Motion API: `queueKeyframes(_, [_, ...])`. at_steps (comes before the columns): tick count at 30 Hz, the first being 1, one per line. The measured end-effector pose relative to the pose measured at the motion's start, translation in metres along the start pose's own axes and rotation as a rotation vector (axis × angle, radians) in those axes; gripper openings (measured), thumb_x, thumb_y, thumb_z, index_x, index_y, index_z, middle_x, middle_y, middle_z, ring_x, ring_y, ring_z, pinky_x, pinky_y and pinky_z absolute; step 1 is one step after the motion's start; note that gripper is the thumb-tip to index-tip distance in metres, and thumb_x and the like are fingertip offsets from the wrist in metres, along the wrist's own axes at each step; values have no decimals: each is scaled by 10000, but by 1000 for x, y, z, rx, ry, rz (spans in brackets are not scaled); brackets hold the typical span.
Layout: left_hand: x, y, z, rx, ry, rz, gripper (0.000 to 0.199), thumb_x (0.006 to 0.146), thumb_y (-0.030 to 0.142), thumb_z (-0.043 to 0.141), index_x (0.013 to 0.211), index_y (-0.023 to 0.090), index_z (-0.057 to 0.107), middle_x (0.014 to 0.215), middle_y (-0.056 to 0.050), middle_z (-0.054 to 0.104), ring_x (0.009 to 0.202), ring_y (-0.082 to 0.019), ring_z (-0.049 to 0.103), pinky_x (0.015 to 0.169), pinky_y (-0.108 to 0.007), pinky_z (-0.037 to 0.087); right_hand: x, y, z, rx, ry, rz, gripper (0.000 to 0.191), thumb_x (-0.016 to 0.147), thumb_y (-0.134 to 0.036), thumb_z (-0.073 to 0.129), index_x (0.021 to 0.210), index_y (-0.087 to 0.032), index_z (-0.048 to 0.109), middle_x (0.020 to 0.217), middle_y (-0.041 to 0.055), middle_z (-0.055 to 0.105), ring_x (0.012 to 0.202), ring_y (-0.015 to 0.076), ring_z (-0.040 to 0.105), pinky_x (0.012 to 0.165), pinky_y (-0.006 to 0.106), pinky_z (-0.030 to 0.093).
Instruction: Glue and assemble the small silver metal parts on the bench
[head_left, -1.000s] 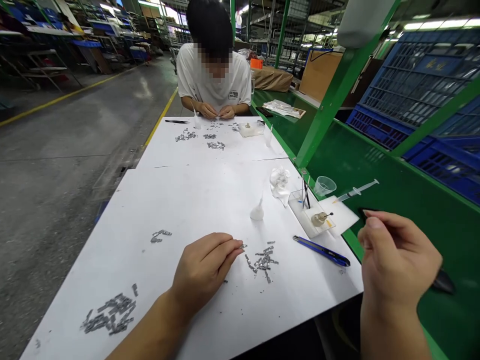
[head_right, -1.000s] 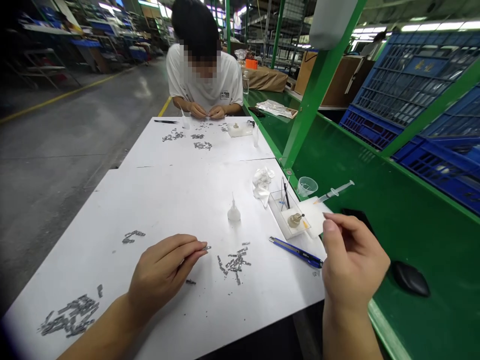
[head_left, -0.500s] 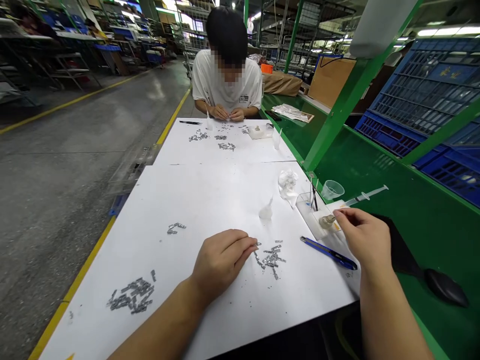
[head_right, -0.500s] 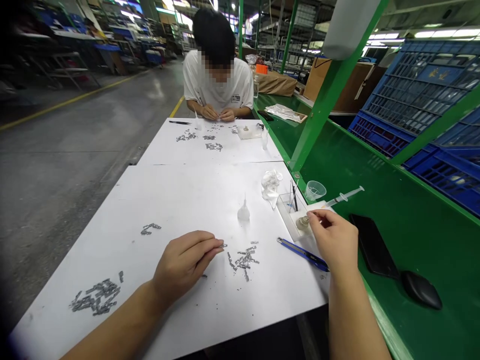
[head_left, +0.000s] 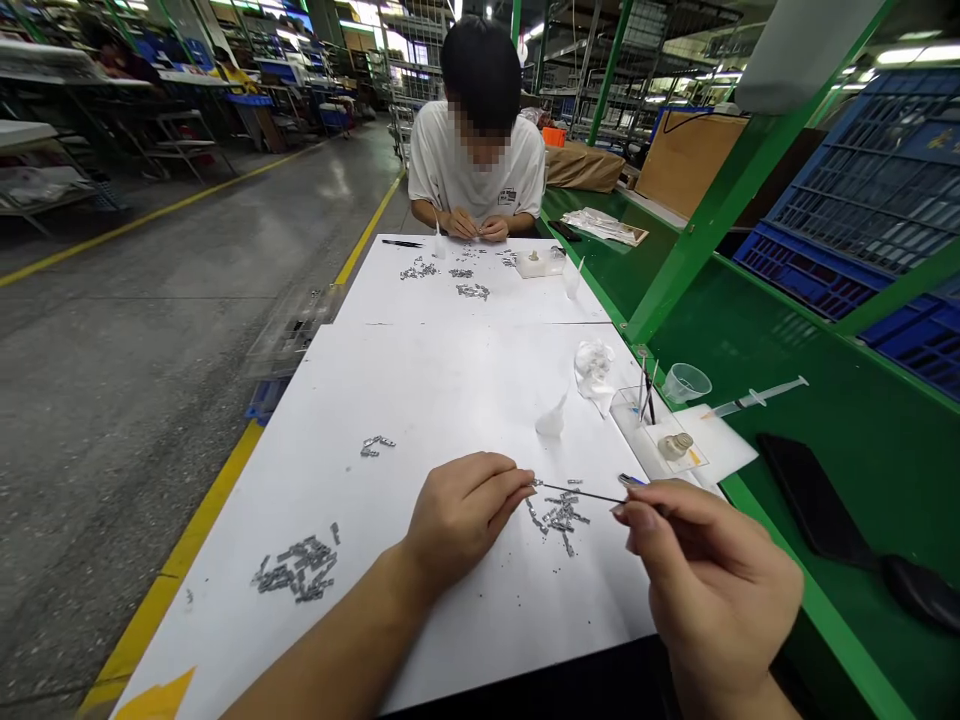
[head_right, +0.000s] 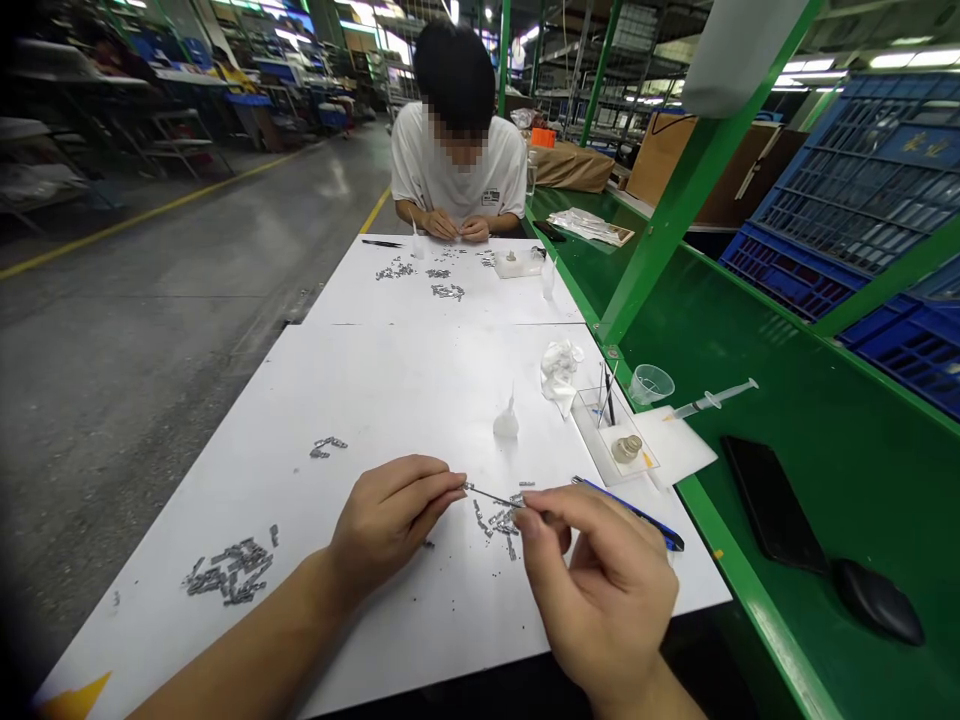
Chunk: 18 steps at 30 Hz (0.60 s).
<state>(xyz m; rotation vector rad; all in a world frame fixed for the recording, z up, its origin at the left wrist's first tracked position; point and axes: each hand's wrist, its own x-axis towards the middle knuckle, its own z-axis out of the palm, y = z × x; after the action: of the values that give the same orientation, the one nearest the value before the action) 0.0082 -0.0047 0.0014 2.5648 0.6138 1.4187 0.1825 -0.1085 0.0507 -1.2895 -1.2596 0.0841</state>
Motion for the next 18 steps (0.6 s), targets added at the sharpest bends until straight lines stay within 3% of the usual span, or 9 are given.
queueKeyframes(6, [-1, 0, 0, -1, 9, 4, 106, 839, 109, 657, 943, 116, 673, 772, -55, 685, 660, -137, 624, 567, -252, 528, 5, 0, 8, -46, -110, -88, 189, 810, -84, 688, 921, -236, 685, 665, -25, 667, 623, 133, 639, 515, 236, 494])
queueKeyframes(18, [-1, 1, 0, -25, -3, 9, 129, 818, 80, 675, 946, 97, 668, 782, -71, 693, 681, -147, 630, 578, -267, 536, 3, 3, 6, -64, -103, -105, 189, 812, -82, 688, 926, -234, 688, 694, -20, 675, 630, 121, 626, 522, 230, 470])
